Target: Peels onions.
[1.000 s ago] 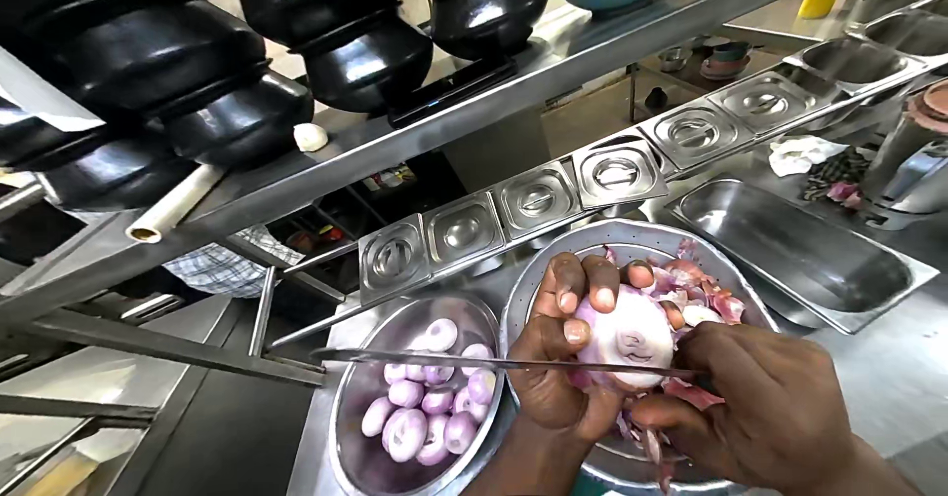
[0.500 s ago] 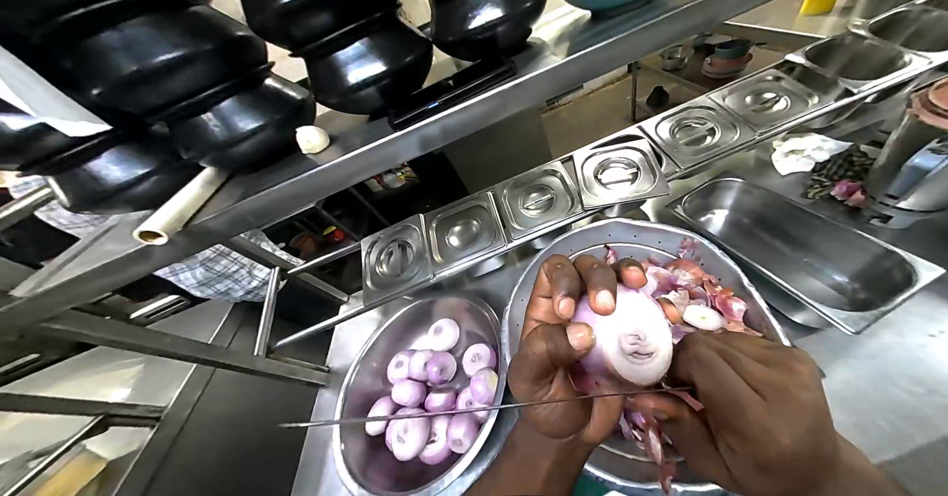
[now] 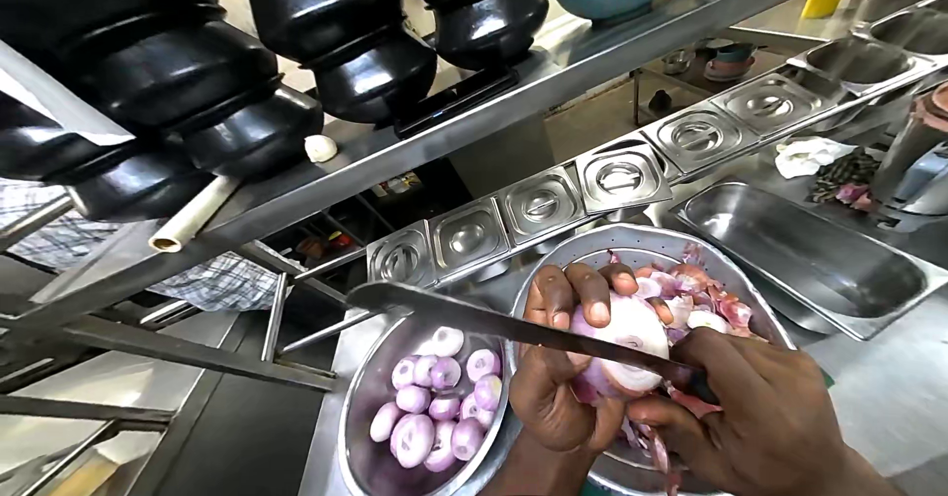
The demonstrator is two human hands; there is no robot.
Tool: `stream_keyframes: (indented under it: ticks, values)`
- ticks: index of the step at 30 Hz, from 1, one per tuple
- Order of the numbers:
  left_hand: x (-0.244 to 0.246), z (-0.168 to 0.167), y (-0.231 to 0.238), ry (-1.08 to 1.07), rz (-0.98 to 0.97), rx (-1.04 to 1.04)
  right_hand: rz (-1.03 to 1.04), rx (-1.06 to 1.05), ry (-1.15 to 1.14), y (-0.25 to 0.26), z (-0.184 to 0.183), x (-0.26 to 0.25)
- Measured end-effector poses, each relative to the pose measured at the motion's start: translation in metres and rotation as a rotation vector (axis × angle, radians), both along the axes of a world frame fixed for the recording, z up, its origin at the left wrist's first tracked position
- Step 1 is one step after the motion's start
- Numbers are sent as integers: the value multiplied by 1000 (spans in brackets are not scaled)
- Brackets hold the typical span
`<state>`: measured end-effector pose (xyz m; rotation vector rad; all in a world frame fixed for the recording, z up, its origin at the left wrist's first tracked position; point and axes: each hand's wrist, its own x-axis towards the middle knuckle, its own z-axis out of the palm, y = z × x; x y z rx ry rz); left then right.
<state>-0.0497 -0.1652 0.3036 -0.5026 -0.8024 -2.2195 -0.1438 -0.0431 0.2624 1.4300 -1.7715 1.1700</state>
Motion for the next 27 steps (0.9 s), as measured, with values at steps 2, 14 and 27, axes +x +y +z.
stream_keyframes:
  ticks: [2, 14, 27]
  values:
    - [0, -1, -1, -18, 29, -9, -18, 4, -23, 0, -1, 4]
    - [1, 1, 3, -102, 43, 62, -11, 7, 37, -4, -2, 6]
    - [-11, -1, -7, -427, 65, 405, 77, 73, 193, -8, -11, 1]
